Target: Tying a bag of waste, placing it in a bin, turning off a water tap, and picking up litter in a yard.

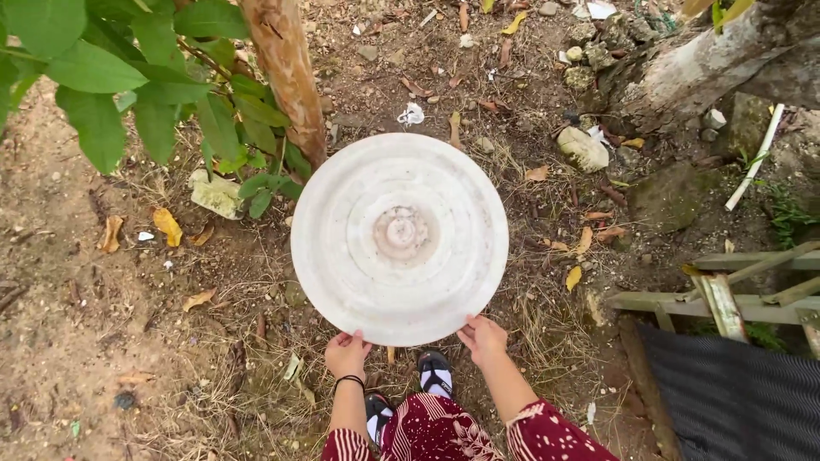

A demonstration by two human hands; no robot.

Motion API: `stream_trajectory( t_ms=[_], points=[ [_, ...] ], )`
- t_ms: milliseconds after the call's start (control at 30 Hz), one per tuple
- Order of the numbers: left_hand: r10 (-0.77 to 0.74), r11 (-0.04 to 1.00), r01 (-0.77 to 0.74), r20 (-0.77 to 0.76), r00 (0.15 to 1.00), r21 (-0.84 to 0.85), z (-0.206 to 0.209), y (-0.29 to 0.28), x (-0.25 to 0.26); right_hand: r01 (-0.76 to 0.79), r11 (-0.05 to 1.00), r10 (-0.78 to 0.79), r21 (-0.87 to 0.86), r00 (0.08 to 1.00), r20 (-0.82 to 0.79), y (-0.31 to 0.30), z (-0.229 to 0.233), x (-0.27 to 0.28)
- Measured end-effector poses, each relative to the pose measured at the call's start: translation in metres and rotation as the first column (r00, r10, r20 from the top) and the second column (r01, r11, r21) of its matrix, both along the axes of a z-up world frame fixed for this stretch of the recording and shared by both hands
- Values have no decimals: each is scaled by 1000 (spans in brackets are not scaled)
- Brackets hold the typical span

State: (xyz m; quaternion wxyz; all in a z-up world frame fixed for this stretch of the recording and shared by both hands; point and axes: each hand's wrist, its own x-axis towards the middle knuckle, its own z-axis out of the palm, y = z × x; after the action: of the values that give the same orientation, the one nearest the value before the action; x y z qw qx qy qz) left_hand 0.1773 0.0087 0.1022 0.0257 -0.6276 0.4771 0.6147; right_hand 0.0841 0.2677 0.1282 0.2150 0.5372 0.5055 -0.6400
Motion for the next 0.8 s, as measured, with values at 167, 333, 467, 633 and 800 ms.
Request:
stream_trajectory(
  t_ms=[167,333,467,633,800],
  points=[
    [-32,998,26,107,994,58,-30,8,-2,-4,1000,4,-18,1000,-13,5,-53,13],
    [-156,967,129,112,981,219,1,8,5,16,995,-21,-103,998,-54,7,-31,19],
    [-536,840,517,108,837,163,43,18,9,-49,992,33,-115,990,-136,12,32,37],
    [-914,213,946,293,281,-244,125,53,-13,-238,928,289,286,945,-153,27,107,65],
    [-702,-580,755,658,-274,-305,322,127,-22,-745,-4,747,667,442,497,62,289,102]
  ],
)
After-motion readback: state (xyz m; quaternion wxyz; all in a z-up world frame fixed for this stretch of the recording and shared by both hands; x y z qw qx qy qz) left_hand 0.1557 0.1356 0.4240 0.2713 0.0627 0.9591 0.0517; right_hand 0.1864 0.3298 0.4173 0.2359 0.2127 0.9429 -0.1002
